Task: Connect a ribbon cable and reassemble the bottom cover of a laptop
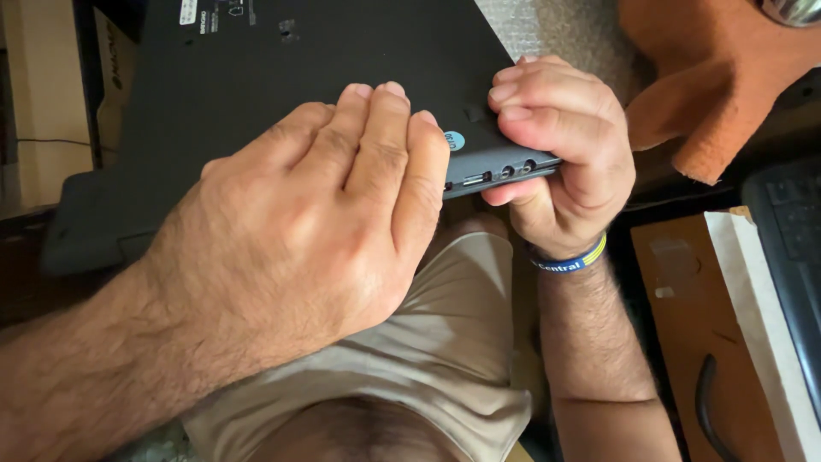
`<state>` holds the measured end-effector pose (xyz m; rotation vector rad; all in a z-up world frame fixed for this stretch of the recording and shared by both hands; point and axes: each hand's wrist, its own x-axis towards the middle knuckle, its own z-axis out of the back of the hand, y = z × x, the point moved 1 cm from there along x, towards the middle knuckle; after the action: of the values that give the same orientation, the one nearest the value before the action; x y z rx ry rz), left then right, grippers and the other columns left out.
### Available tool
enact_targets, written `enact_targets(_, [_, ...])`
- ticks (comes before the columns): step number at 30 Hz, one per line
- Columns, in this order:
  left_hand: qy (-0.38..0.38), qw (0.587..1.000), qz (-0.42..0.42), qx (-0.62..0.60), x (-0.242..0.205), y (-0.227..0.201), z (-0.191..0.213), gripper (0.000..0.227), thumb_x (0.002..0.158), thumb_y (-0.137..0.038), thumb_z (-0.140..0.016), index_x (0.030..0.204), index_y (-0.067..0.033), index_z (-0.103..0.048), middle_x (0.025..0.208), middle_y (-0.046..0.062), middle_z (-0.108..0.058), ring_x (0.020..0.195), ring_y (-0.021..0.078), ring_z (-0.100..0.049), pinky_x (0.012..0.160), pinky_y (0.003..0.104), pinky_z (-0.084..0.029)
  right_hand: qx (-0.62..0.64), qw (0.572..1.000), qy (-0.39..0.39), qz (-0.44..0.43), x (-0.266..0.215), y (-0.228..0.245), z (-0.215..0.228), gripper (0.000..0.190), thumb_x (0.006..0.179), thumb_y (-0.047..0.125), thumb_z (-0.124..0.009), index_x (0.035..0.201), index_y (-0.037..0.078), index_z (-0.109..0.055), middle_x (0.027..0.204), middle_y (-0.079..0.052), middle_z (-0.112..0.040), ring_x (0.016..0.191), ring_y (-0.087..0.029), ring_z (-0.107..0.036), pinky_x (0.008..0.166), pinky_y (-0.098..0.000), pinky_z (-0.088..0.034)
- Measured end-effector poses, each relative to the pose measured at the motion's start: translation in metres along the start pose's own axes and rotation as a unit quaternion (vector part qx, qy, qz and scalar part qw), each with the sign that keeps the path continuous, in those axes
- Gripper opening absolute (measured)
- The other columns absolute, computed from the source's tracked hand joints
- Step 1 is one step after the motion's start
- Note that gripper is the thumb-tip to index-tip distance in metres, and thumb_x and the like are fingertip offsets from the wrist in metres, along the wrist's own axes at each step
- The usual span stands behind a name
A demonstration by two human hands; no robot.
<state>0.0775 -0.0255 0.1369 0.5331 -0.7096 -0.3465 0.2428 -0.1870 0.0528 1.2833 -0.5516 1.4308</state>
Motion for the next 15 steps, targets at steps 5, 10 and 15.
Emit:
enact_targets(5, [-0.005, 1.000, 0.003, 0.007, 0.000, -0.003, -0.001, 0.018, 0.109, -0.010, -0.053, 0.114, -0.0078, -0.070, 0.114, 0.011, -0.076, 0.103, 0.0182, -0.080, 0.086, 0.026, -0.063, 0.001, 1.000, 0.000, 0.001, -0.003, 0.001, 0.001, 0.035, 0.104, 0.038, -0.062, 0.118, 0.006, -0.058, 0.116, -0.016, -0.063, 0.109, -0.036, -0.068, 0.109, -0.0538, -0.055])
enact_targets(10, [-0.014, 1.000, -0.001, -0.004, -0.003, -0.007, -0.004, 0.017, 0.108, -0.009, -0.055, 0.113, -0.0052, -0.071, 0.112, 0.015, -0.076, 0.100, 0.0217, -0.079, 0.085, 0.028, -0.064, -0.028, 0.999, 0.040, 0.004, -0.006, 0.005, 0.005, 0.035, 0.105, 0.036, -0.060, 0.119, 0.004, -0.056, 0.117, -0.019, -0.062, 0.110, -0.038, -0.068, 0.113, -0.0561, -0.051])
enact_targets(15, [-0.023, 0.998, 0.031, -0.055, -0.010, -0.025, -0.012, 0.027, 0.112, -0.019, -0.049, 0.118, -0.0030, -0.070, 0.115, 0.019, -0.073, 0.104, 0.0277, -0.076, 0.089, 0.033, -0.061, -0.107, 0.987, 0.104, 0.057, -0.001, 0.017, 0.005, 0.041, 0.105, 0.036, -0.057, 0.117, -0.002, -0.063, 0.117, -0.023, -0.067, 0.111, -0.044, -0.070, 0.104, -0.0578, -0.054])
